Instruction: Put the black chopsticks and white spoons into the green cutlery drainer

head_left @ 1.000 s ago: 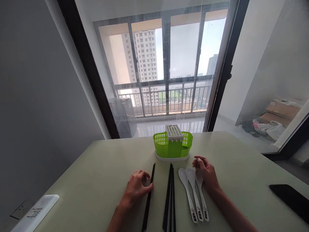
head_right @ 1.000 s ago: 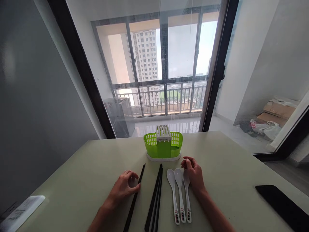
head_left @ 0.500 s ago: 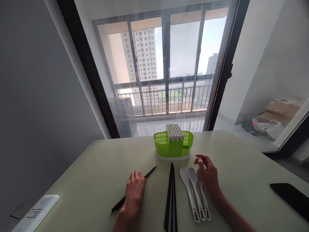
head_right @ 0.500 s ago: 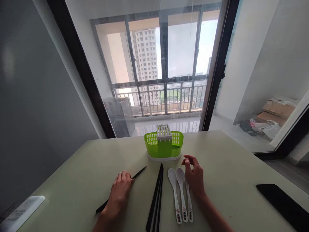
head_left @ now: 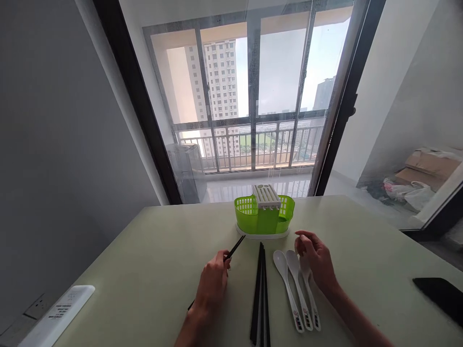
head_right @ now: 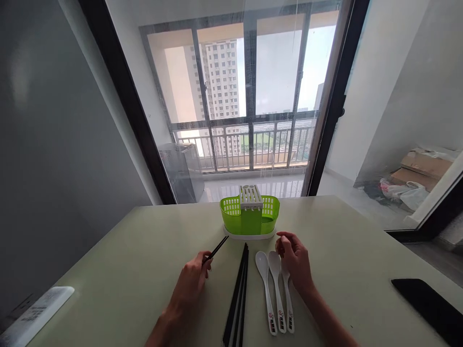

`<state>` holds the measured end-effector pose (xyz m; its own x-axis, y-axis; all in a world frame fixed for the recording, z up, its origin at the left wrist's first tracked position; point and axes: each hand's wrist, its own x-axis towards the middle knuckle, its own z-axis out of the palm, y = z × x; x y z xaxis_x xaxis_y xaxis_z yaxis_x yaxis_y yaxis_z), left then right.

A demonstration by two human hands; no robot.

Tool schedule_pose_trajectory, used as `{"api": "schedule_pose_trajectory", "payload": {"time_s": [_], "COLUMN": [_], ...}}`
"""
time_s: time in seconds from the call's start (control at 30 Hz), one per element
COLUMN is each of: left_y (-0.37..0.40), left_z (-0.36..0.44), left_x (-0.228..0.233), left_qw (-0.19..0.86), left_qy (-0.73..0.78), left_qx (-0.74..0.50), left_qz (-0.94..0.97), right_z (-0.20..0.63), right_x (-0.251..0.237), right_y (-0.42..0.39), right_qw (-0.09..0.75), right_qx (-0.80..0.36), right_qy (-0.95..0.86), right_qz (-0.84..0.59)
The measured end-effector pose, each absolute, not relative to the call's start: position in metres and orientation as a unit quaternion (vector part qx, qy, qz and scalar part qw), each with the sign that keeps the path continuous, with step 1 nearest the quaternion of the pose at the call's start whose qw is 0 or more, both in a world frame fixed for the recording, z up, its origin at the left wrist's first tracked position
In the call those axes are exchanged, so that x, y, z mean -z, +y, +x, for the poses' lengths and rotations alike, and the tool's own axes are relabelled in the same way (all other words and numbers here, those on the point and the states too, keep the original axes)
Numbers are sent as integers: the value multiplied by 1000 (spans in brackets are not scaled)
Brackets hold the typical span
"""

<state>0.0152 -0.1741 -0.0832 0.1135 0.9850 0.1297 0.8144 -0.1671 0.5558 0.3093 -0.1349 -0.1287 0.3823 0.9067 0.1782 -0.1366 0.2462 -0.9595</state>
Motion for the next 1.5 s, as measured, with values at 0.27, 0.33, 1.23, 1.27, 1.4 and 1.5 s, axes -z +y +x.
{"api": "schedule_pose_trajectory", "payload": {"time_s": [0.27,0.33,1.23,1.27,1.4,1.5], "left_y": [-180,-178,-179,-178,-179,-179], "left_z": [39,44,52,52,51,51], "left_x": [65,71,90,90,92,94], "left_qw": [544,597,663,662,634,619], "left_qy": [428,394,284,287,327,363], "left_qx": [-529,-568,-654,-652,-653,-653], "left_qz": [492,408,229,234,255,244], "right_z": [307,303,280,280,282,283], "right_x": [127,127,117,118,117,116], "right_y": [-136,-138,-162,-160,-156,-155], "right_qw": [659,630,373,390,444,462], "right_qx": [-610,-635,-660,-653,-624,-613], "right_qy": [-319,-338,-580,-573,-550,-538], "right_qz": [-304,-291,-299,-305,-333,-349]}}
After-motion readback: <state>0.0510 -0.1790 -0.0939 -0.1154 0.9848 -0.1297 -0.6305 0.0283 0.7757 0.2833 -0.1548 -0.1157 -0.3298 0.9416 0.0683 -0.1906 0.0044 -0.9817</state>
